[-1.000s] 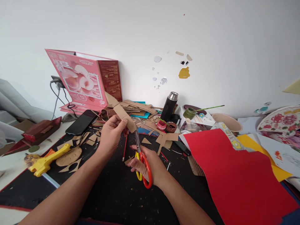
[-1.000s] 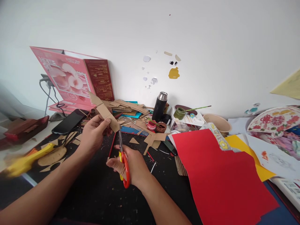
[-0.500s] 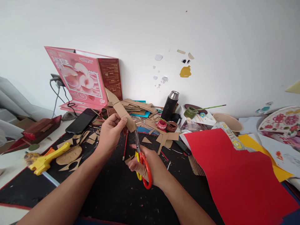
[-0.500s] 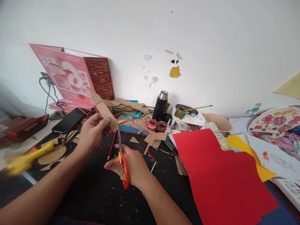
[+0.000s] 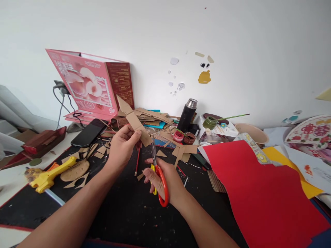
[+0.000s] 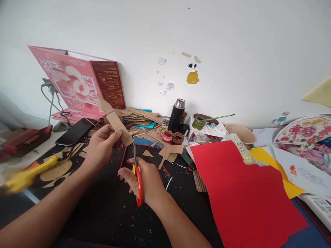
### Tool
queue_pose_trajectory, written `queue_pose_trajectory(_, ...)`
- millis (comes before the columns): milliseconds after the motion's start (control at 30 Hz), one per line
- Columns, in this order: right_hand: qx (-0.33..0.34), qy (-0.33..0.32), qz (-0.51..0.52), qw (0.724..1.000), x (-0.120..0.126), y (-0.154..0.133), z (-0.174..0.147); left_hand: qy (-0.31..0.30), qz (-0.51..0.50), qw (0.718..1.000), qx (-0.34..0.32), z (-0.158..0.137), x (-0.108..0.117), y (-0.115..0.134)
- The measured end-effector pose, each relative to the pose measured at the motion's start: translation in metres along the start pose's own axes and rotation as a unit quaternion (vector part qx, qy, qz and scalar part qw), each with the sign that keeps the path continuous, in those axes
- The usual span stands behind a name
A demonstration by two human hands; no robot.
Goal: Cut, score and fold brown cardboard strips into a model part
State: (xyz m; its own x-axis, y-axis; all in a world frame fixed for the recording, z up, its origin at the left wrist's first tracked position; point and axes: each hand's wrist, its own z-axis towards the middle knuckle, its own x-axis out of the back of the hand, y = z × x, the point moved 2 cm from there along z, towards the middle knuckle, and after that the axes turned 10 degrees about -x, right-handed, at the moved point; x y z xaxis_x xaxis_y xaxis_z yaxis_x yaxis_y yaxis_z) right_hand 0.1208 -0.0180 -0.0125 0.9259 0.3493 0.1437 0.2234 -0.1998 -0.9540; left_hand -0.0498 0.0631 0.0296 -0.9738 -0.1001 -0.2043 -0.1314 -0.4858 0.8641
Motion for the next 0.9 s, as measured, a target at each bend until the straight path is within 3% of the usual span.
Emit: queue_pose_trajectory(900, 0.024, 0.017, -0.092, 0.995, 0.0004, -0.0009, -0.0033, -0.007, 0.003, 1.000, -0.015, -0.0026, -0.0014, 0.0088)
